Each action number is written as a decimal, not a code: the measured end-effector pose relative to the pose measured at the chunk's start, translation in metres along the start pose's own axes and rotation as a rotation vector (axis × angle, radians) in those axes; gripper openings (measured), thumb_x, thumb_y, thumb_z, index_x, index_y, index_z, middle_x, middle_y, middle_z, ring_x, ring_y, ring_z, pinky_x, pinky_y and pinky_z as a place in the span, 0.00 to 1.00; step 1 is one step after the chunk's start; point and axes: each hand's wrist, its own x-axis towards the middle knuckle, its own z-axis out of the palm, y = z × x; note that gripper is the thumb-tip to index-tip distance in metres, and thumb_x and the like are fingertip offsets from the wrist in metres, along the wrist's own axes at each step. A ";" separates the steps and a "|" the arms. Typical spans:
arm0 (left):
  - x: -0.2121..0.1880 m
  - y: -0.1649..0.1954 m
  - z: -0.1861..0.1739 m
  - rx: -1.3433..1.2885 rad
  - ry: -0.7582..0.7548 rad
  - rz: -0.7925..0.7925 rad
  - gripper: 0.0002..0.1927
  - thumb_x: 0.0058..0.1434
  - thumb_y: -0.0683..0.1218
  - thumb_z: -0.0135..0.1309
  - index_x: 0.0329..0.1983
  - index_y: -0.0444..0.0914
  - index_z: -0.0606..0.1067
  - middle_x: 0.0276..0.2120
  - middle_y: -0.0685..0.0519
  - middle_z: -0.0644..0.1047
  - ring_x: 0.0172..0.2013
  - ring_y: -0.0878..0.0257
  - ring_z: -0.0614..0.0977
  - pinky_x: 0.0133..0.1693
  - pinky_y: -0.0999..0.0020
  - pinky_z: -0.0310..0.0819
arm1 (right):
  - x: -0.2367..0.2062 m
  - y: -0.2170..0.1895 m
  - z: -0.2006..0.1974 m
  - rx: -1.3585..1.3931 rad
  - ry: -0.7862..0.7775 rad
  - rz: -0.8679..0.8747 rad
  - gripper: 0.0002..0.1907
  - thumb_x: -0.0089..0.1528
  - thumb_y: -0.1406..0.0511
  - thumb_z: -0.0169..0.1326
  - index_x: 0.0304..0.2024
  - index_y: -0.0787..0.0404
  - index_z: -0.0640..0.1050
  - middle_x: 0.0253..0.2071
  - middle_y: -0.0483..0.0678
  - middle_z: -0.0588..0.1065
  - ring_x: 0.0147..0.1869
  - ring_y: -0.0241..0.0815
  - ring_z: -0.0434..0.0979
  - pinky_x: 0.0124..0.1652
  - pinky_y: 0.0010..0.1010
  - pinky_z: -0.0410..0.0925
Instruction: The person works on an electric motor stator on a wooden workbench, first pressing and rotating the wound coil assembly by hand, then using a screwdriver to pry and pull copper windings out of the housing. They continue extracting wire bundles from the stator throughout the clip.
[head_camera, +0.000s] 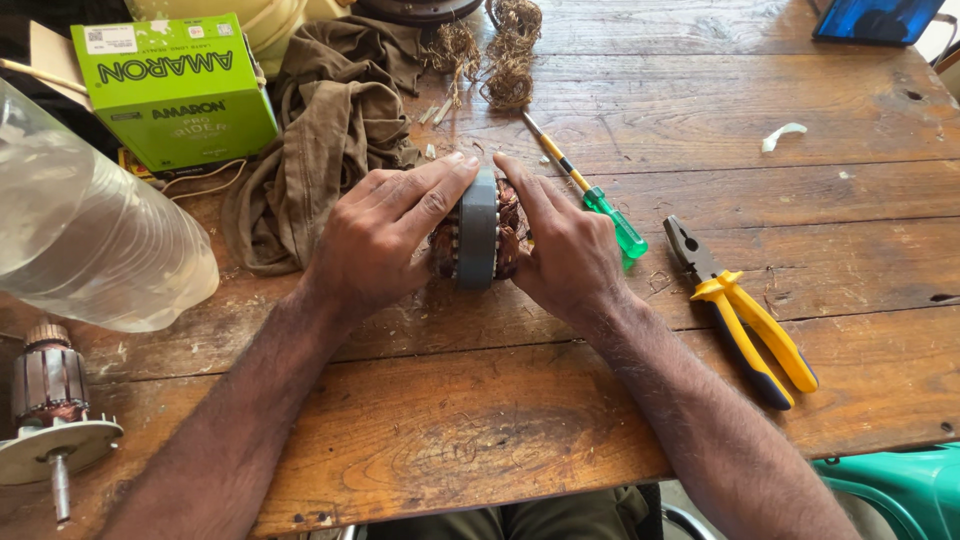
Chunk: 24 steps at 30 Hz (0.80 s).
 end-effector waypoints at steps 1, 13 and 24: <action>0.000 0.000 -0.001 -0.006 -0.001 -0.001 0.32 0.54 0.33 0.59 0.66 0.32 0.73 0.57 0.42 0.79 0.56 0.50 0.82 0.59 0.54 0.78 | -0.001 0.000 0.000 0.004 0.010 -0.010 0.46 0.52 0.67 0.65 0.72 0.59 0.63 0.57 0.56 0.77 0.51 0.55 0.83 0.43 0.41 0.77; -0.001 -0.001 0.003 0.014 0.018 0.009 0.29 0.58 0.33 0.58 0.65 0.33 0.73 0.57 0.41 0.80 0.55 0.51 0.83 0.58 0.54 0.79 | 0.000 0.000 0.000 0.001 0.001 -0.008 0.47 0.51 0.66 0.67 0.71 0.60 0.63 0.56 0.57 0.78 0.49 0.55 0.83 0.42 0.41 0.77; 0.001 0.001 -0.001 -0.003 0.008 0.002 0.30 0.56 0.33 0.59 0.65 0.32 0.73 0.57 0.42 0.79 0.55 0.50 0.83 0.58 0.54 0.78 | 0.000 0.000 0.001 -0.011 0.023 -0.013 0.46 0.51 0.65 0.67 0.70 0.58 0.65 0.56 0.56 0.78 0.50 0.55 0.83 0.42 0.42 0.77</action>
